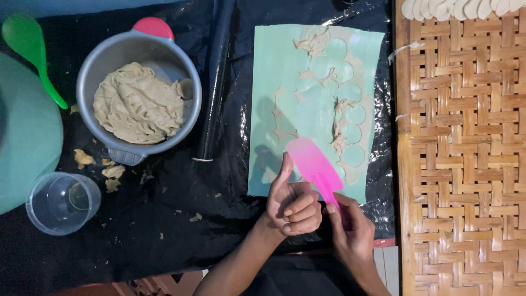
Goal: The person uses a pink plastic spatula to lift small, round dough pieces from a light green sheet and places them onto a woven bamboo tray. The person repeats this action for the entire sheet, transferring the dough pieces in rows.
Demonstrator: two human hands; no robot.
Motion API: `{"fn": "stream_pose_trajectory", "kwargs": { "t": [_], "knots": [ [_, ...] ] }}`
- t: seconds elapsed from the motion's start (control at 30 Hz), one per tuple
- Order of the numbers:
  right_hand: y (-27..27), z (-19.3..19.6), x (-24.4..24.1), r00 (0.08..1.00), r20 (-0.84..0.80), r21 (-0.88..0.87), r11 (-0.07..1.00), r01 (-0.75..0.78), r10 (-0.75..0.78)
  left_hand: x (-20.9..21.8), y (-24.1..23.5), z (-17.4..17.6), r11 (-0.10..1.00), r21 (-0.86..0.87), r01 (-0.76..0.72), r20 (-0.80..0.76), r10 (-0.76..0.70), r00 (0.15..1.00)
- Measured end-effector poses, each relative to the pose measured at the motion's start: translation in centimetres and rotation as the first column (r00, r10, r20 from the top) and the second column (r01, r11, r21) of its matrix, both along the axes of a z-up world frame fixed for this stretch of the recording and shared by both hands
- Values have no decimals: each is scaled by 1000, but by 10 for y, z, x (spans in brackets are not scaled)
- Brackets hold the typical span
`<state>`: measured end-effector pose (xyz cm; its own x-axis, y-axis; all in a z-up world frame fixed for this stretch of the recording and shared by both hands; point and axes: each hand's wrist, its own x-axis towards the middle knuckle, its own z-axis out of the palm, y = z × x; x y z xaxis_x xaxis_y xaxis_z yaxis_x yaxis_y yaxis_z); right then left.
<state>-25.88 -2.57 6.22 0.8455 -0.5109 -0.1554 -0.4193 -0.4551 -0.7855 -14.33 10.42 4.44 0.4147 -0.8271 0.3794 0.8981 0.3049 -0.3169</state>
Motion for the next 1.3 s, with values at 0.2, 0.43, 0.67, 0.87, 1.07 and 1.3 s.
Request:
{"fn": "stream_pose_trajectory", "kwargs": {
  "t": [0.2,0.43,0.67,0.87,1.07,1.3],
  "knots": [
    [3,-3,4,994,71,-83,993,-81,87,-1,-2,-2,999,-31,-39,-41,38,998],
    [1,-9,6,985,-24,-57,984,-169,168,-14,-11,-5,999,-42,20,-76,-24,997],
    [-16,11,11,995,-89,-207,977,-54,37,-10,23,-8,775,620,-122,246,-44,968],
    [-82,3,-7,991,-124,-463,886,-18,-45,4,74,12,-394,154,-906,681,-622,387],
    [-103,-8,-16,976,-191,-482,876,-1,-104,1,95,11,-551,183,-815,341,-742,578],
    [-99,-21,-29,993,-96,-376,926,30,-71,-8,79,-4,-292,842,-453,365,-311,878]
  ]
}}
